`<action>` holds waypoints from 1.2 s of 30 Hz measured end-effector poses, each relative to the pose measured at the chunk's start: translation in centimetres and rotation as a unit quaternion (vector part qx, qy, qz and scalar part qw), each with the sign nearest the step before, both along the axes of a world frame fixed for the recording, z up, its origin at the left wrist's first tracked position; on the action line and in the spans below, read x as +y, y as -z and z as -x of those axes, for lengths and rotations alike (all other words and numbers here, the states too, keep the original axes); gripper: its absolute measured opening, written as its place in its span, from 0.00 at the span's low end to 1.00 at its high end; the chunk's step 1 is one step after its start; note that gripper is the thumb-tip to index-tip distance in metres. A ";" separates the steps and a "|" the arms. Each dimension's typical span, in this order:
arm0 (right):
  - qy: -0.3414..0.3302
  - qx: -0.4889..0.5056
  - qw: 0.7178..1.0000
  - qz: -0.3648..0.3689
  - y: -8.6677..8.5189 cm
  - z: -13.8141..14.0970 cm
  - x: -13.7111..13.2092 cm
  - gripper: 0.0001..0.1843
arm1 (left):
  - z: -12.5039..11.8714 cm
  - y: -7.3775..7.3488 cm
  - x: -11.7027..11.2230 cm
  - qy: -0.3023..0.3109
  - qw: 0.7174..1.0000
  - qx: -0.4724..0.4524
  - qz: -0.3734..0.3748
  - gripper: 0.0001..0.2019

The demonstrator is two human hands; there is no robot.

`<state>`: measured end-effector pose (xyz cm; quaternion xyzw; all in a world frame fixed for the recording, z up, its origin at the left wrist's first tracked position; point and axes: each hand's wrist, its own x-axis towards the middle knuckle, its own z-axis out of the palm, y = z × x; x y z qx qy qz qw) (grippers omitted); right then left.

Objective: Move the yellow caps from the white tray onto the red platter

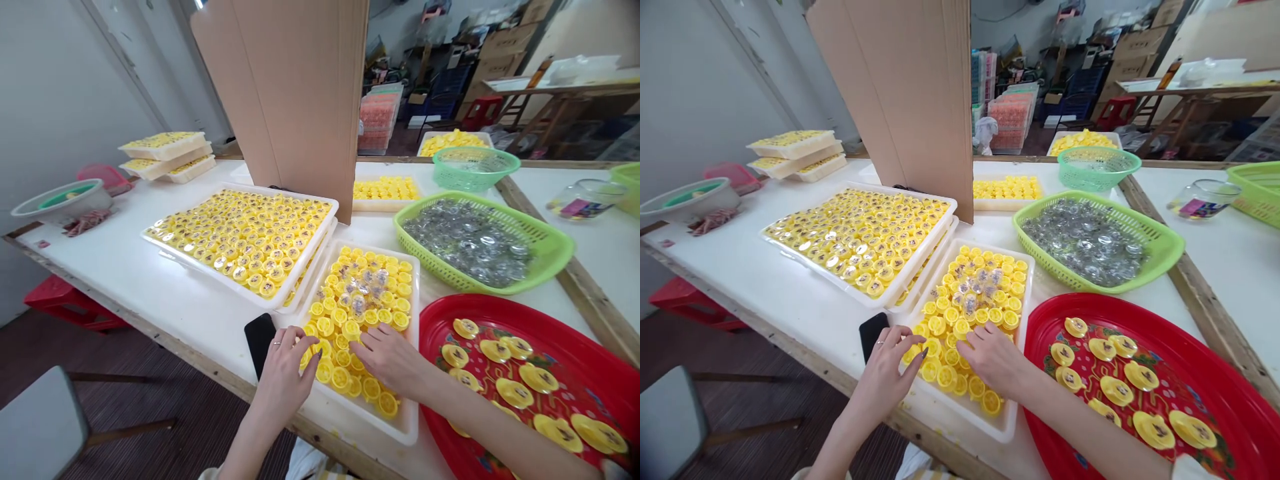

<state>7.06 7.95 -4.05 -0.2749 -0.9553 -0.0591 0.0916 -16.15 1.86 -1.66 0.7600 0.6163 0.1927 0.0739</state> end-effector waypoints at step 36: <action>0.138 0.325 0.909 0.220 -1.7 -2.5 -2.0 0.07 | -4.3 -1.4 1.2 -0.009 0.989 -0.130 0.067 0.10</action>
